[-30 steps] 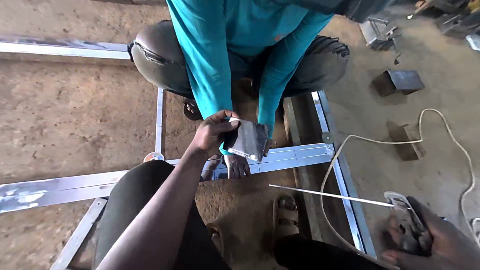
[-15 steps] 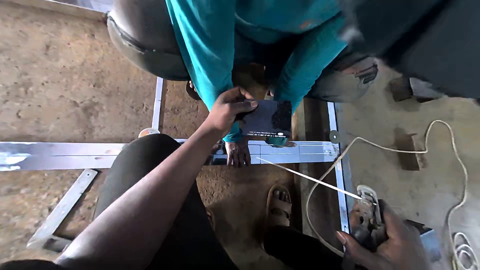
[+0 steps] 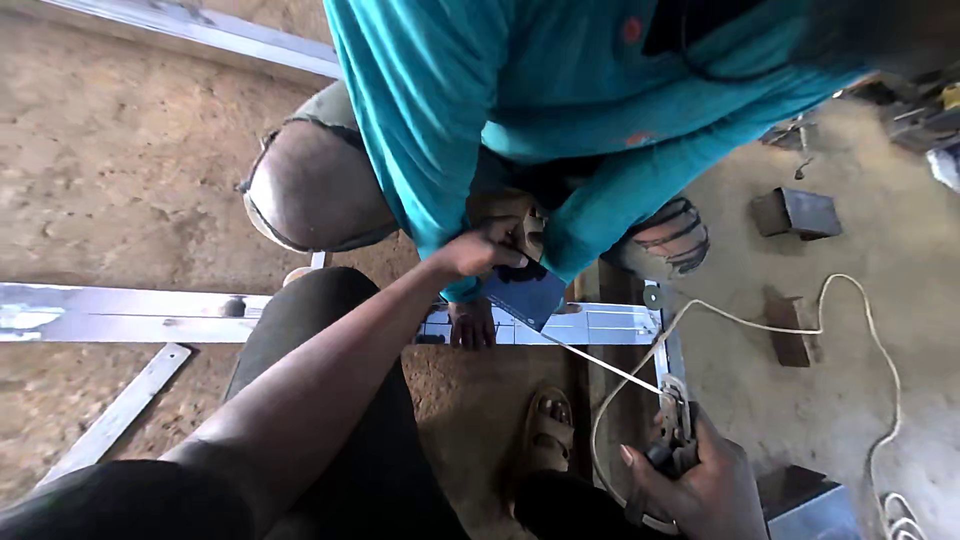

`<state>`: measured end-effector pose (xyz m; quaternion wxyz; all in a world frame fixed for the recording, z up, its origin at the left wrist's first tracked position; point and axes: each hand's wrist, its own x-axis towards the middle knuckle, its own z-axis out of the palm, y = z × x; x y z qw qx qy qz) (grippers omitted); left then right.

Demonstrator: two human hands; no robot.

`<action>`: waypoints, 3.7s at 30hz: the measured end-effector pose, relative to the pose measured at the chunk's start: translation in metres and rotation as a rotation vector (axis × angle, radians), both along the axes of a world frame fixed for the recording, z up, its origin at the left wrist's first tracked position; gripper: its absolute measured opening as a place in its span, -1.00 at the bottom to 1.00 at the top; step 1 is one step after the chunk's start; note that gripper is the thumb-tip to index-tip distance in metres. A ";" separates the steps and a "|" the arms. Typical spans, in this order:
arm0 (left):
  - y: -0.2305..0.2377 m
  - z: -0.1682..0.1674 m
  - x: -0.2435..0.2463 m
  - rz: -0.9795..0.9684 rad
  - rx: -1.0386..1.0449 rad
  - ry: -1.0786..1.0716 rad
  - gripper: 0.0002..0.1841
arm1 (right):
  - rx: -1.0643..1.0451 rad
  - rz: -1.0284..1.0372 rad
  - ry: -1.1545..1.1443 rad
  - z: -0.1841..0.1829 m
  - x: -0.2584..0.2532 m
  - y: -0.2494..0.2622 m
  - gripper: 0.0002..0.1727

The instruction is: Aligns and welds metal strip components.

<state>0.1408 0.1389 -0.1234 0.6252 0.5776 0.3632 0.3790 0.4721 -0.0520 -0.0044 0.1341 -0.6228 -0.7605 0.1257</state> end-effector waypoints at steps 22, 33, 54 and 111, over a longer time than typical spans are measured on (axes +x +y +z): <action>-0.012 -0.006 0.030 0.393 -0.145 0.246 -0.75 | 0.073 -0.083 -0.025 -0.024 -0.015 0.011 -0.14; -0.010 -0.017 0.027 0.309 -0.078 0.067 -0.89 | 0.056 -0.101 -0.007 -0.033 -0.021 0.017 -0.21; 0.001 -0.030 0.019 -0.028 0.000 0.238 -0.86 | 0.008 -0.118 0.007 -0.037 -0.023 0.025 -0.23; -0.002 -0.011 0.015 -0.100 -0.097 0.306 -0.86 | -0.120 -0.176 0.047 -0.035 -0.022 0.028 -0.03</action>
